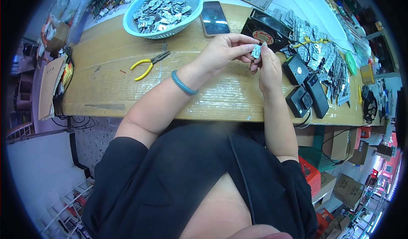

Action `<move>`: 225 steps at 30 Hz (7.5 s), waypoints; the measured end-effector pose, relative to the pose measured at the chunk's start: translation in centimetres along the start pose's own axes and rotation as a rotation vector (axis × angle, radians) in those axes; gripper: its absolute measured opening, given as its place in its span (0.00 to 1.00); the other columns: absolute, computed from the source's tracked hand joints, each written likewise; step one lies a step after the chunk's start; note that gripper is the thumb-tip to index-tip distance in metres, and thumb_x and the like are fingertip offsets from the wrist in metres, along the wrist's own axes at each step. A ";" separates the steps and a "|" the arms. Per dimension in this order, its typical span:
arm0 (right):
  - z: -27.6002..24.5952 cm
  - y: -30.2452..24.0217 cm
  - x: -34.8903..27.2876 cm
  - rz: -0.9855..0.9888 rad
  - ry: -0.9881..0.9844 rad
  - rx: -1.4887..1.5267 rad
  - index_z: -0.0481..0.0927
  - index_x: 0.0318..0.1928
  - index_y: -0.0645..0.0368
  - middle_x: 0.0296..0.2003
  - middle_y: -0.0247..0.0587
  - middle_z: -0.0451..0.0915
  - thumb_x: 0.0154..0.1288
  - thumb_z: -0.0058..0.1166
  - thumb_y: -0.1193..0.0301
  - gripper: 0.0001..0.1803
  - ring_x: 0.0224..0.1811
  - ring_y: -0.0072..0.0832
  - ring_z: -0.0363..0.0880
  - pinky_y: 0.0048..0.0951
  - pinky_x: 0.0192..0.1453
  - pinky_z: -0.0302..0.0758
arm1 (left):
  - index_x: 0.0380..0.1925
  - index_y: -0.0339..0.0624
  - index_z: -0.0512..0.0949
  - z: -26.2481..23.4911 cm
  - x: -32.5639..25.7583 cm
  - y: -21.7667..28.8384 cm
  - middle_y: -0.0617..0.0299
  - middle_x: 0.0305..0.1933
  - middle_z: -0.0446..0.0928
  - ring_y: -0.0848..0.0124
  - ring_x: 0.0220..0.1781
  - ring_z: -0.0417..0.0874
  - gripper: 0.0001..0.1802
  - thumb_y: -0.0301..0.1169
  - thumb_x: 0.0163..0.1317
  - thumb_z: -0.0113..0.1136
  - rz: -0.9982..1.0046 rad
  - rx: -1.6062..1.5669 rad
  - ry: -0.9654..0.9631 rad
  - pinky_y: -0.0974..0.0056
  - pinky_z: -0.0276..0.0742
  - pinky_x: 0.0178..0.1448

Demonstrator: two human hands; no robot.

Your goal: Assembling small electronic components onto a long circuit board strip at a factory workbench.

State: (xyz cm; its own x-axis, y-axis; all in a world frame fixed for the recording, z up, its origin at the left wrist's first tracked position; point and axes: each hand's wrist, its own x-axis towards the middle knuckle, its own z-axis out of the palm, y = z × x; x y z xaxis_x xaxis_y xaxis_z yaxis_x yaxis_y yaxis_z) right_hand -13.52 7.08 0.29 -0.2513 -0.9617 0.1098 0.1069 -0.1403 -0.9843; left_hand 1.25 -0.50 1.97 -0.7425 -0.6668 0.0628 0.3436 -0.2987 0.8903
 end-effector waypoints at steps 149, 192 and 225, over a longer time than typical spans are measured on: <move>-6.9 4.3 -12.6 -0.233 -0.071 -1.371 0.77 0.30 0.58 0.21 0.47 0.69 0.58 0.53 0.70 0.04 0.24 0.45 0.68 0.45 0.28 0.62 | 0.34 0.43 0.82 -34.5 8.8 18.9 0.61 0.33 0.77 0.66 0.42 0.77 0.09 0.34 0.58 0.57 0.138 2.333 0.753 0.62 0.70 0.44; -1.8 1.8 -11.0 -0.412 0.102 -1.149 0.74 0.26 0.60 0.23 0.47 0.72 0.57 0.53 0.73 0.05 0.27 0.45 0.72 0.40 0.30 0.67 | 0.51 0.34 0.71 -14.0 -8.2 16.3 0.54 0.47 0.77 0.69 0.43 0.81 0.16 0.30 0.65 0.54 0.573 0.222 0.429 0.67 0.74 0.49; -12.9 -7.1 -9.7 -0.364 0.755 -0.056 0.75 0.30 0.63 0.24 0.33 0.73 0.70 0.44 0.70 0.13 0.27 0.18 0.69 0.20 0.35 0.67 | 0.38 0.38 0.79 8.2 -15.7 20.4 0.61 0.45 0.78 0.67 0.47 0.77 0.12 0.34 0.58 0.60 1.733 -0.197 -0.651 0.65 0.70 0.55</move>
State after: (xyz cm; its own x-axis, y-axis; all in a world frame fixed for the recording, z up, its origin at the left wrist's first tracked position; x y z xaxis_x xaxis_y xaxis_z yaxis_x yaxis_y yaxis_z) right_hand -24.24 20.41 4.44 -0.8394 -0.4399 0.3192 -0.1479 -0.3803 -0.9130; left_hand 15.20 9.44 22.80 0.4052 0.0428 0.9132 0.8816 0.2463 -0.4027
